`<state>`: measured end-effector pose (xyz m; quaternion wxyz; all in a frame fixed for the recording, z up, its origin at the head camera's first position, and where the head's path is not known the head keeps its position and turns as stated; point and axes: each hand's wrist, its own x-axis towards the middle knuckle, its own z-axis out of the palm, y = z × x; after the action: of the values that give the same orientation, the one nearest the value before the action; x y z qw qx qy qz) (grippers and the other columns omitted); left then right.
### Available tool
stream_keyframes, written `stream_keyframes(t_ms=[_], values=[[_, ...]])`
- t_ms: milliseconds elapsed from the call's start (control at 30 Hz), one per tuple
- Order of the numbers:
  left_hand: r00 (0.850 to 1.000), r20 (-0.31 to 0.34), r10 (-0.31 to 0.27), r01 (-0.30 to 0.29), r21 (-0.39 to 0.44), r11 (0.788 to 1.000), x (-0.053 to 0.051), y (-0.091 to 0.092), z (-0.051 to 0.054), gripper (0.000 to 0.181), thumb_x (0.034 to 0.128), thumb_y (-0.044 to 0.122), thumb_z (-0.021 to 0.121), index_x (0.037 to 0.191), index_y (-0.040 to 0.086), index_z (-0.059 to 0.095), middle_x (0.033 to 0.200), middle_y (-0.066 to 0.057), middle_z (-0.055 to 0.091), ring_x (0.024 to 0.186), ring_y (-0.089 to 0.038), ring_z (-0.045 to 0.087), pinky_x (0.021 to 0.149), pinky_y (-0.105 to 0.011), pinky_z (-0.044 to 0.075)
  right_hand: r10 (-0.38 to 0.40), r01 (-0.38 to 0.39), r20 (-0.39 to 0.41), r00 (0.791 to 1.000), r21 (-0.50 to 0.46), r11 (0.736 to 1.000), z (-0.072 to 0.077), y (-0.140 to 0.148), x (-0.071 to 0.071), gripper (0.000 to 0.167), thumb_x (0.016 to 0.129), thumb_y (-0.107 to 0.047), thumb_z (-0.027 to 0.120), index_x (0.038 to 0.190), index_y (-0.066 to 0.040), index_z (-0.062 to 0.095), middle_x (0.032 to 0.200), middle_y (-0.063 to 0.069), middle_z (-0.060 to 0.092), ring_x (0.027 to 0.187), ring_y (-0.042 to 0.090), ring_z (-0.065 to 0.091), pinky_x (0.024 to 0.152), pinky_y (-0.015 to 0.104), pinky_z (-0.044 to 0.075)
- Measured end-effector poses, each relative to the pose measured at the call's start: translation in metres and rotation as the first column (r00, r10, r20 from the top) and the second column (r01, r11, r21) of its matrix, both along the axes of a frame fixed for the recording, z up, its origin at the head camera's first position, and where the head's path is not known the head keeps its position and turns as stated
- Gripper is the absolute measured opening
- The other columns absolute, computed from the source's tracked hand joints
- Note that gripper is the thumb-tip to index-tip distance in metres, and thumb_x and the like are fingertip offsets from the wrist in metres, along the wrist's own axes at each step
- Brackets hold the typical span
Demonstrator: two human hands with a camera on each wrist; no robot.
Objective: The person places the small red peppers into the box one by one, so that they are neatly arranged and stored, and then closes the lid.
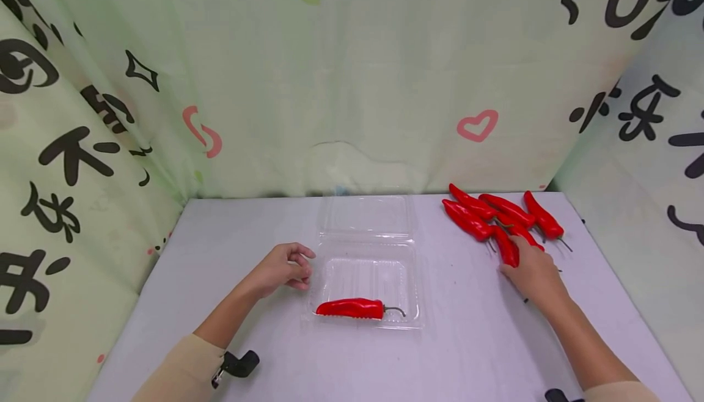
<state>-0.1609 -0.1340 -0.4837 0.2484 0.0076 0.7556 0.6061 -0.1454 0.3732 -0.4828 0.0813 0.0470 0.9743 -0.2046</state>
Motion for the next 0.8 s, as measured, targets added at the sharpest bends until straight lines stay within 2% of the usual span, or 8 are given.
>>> stream_keyframes(t_ms=[233, 400, 600, 800], values=[[1.0, 0.004, 0.002, -0.002, 0.001, 1.0, 0.0, 0.0, -0.001, 0.034, 0.0936, -0.006, 0.067, 0.126, -0.01, 0.057, 0.088, -0.012, 0.06, 0.065, -0.019, 0.069, 0.064, -0.032, 0.065, -0.013, 0.012, -0.015, 1.0, -0.02, 1.0, -0.002, 0.005, 0.004, 0.087, 0.087, -0.019, 0.081, 0.152, 0.01, 0.031, 0.135, 0.046, 0.041, 0.116, 0.063, 0.041, 0.078, 0.065, 0.061], [1.0, 0.003, 0.002, -0.002, -0.001, 1.0, 0.0, 0.0, -0.001, 0.035, 0.0936, -0.005, 0.067, 0.126, -0.009, 0.057, 0.089, -0.012, 0.061, 0.066, -0.019, 0.069, 0.064, -0.032, 0.065, -0.022, 0.022, -0.022, 1.0, -0.031, 0.999, -0.003, 0.01, 0.004, 0.087, 0.088, -0.021, 0.08, 0.153, 0.009, 0.032, 0.13, 0.044, 0.045, 0.113, 0.059, 0.044, 0.074, 0.059, 0.063], [1.0, 0.004, 0.0, 0.0, 0.001, 1.0, 0.0, 0.0, -0.002, 0.035, 0.0936, -0.005, 0.067, 0.126, -0.009, 0.057, 0.089, -0.012, 0.061, 0.066, -0.019, 0.069, 0.065, -0.032, 0.065, -0.025, 0.023, -0.025, 0.999, -0.04, 0.999, 0.003, 0.014, 0.006, 0.086, 0.09, -0.025, 0.079, 0.152, 0.011, 0.032, 0.123, 0.042, 0.05, 0.106, 0.055, 0.048, 0.067, 0.051, 0.064], [1.0, 0.005, -0.001, 0.001, 0.004, 1.0, 0.0, 0.0, -0.001, 0.034, 0.0934, -0.006, 0.066, 0.126, -0.009, 0.057, 0.088, -0.012, 0.06, 0.066, -0.019, 0.069, 0.064, -0.032, 0.065, -0.022, 0.02, -0.049, 0.999, -0.046, 0.999, 0.012, 0.015, 0.008, 0.086, 0.088, -0.021, 0.08, 0.152, 0.01, 0.032, 0.125, 0.044, 0.046, 0.108, 0.059, 0.045, 0.067, 0.054, 0.064]])
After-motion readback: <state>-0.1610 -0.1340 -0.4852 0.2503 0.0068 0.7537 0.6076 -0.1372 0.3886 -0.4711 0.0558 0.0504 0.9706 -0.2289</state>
